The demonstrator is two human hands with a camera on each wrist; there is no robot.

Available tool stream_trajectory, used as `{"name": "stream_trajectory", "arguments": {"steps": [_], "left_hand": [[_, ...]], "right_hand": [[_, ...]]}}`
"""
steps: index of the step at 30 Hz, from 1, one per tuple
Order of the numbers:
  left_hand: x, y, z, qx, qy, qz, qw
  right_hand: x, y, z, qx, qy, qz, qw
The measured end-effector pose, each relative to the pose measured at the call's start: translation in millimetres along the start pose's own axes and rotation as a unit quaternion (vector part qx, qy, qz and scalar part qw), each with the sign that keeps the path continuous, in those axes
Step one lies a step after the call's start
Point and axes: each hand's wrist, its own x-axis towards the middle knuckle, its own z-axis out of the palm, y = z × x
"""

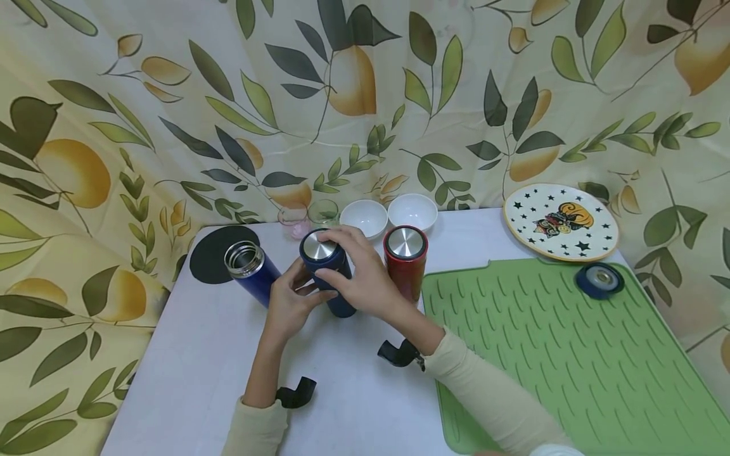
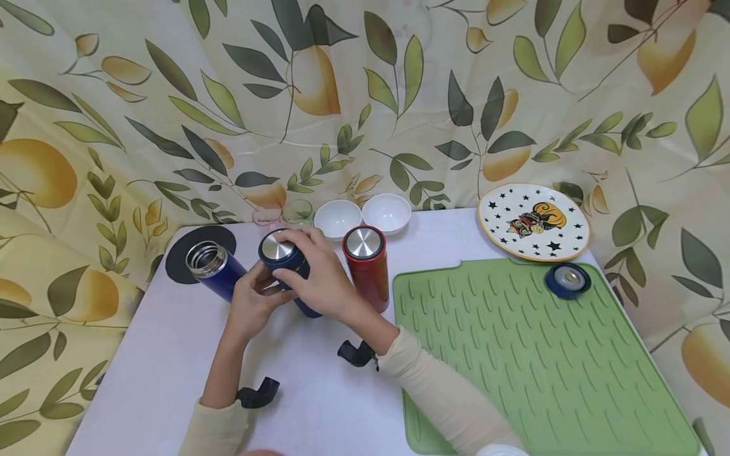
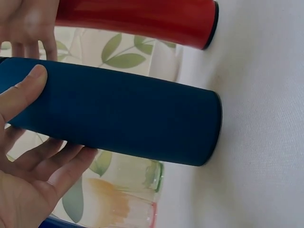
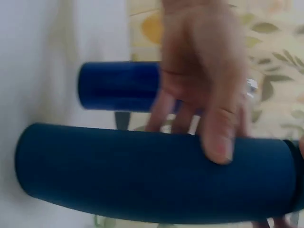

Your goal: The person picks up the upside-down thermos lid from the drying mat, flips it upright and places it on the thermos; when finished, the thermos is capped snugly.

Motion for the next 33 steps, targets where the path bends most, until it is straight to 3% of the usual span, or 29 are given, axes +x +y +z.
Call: {"name": "stream_trajectory", "arguments": {"steps": [3,6,11,14,17,21,25,29,33], "left_hand": [[0.5,-0.1,0.1,-0.004,-0.003,0.003,1.0000],[0.5,-1.0,-1.4,-0.004,-0.002,-0.001,1.0000],[3.6,-12.6,-2.5,0.002,0.001,-0.002,1.0000],[4.1,-12.2,-2.7,-0.002,-0.001,-0.002,1.0000],[2.4,0.0,-1.9,-0.005,-0.003,-0.005,1.0000],[2.6,1.3,-1.4,-0.003,-0.004,-0.007,1.0000],[2.7,0.2,-1.7,-0.012,-0.006,0.000,0.9999],[1.7,-0.1,-2.1,-0.015,-0.006,-0.001,0.9999],[1.4,-0.5,-1.7,-0.008,-0.004,0.000,1.0000]], "right_hand": [[-3,0,7,-0.035,0.031,0.012,0.999],[-1,-1,8,-0.025,0.034,0.015,0.999],[7,-1,-10,0.081,-0.036,-0.004,0.996],[9,-1,-17,0.122,-0.078,0.013,0.989],[8,-2,-15,0.091,-0.070,0.017,0.993],[4,-3,-2,-0.007,0.006,0.009,1.000],[-1,-5,12,-0.074,0.069,0.020,0.995],[-4,-8,14,-0.087,0.080,0.036,0.992],[-1,-9,5,-0.051,0.054,0.022,0.997]]}}
